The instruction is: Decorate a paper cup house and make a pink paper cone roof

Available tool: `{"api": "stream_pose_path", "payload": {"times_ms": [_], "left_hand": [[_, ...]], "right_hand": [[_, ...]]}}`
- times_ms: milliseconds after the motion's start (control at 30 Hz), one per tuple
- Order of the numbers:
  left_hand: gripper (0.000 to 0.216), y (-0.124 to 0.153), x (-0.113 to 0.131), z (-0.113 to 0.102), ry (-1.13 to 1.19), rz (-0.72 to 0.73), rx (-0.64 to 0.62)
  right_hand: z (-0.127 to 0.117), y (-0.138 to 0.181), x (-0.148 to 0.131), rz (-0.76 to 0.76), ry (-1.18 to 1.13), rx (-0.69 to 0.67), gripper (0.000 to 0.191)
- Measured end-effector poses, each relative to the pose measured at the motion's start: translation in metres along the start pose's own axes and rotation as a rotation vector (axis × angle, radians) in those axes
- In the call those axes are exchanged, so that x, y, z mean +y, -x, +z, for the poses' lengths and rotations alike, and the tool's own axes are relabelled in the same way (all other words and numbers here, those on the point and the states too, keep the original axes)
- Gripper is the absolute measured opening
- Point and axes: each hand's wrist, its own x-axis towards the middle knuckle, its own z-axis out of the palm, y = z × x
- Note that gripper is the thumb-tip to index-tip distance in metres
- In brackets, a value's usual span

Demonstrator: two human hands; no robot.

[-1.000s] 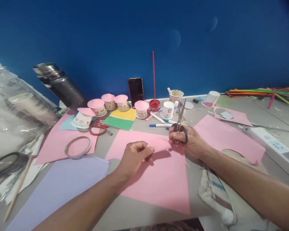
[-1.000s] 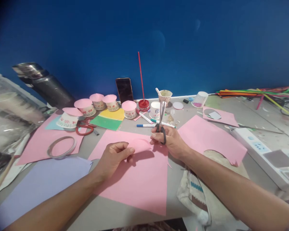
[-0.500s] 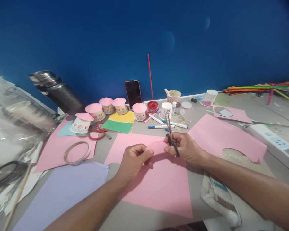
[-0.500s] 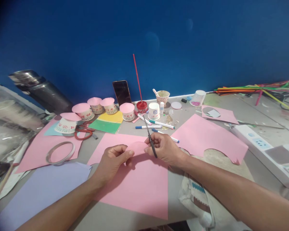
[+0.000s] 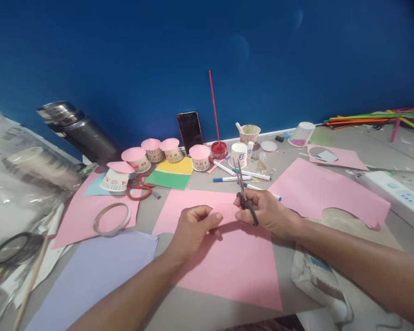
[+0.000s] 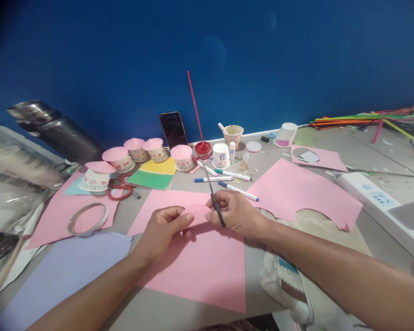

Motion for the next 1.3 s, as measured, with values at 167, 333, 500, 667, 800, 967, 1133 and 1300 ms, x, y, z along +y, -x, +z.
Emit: {"api": "stream_pose_path", "payload": {"times_ms": [167,333,500,667,800,967,1133,1300], "left_hand": [[0.036,0.0,0.001,0.001,0.004,-0.001,0.024],[0.036,0.0,0.003,0.001,-0.012,-0.003,0.018],[0.036,0.0,-0.001,0.0,-0.008,-0.008,0.026],[0.034,0.002,0.001,0.002,-0.03,-0.023,0.035],[0.034,0.003,0.003,0.003,-0.036,-0.026,0.048],[0.036,0.001,0.0,0.002,-0.031,-0.029,0.047],[0.037,0.001,0.001,0.001,-0.036,-0.031,0.045],[0.036,0.001,0.006,0.003,-0.054,-0.035,0.047]], "right_hand": [[0.0,0.0,-0.005,0.01,0.015,-0.013,0.021],[0.0,0.0,-0.007,0.025,0.01,-0.02,0.022],[0.0,0.001,-0.006,0.032,0.009,-0.02,0.023],[0.001,-0.001,-0.001,0.078,-0.087,-0.054,0.027],[0.001,-0.003,0.003,0.118,-0.146,-0.079,0.027],[0.001,-0.006,0.006,0.157,-0.244,-0.113,0.032],[0.0,-0.005,0.009,0.151,-0.263,-0.143,0.038],[-0.001,-0.005,0.009,0.131,-0.247,-0.155,0.035]]}}
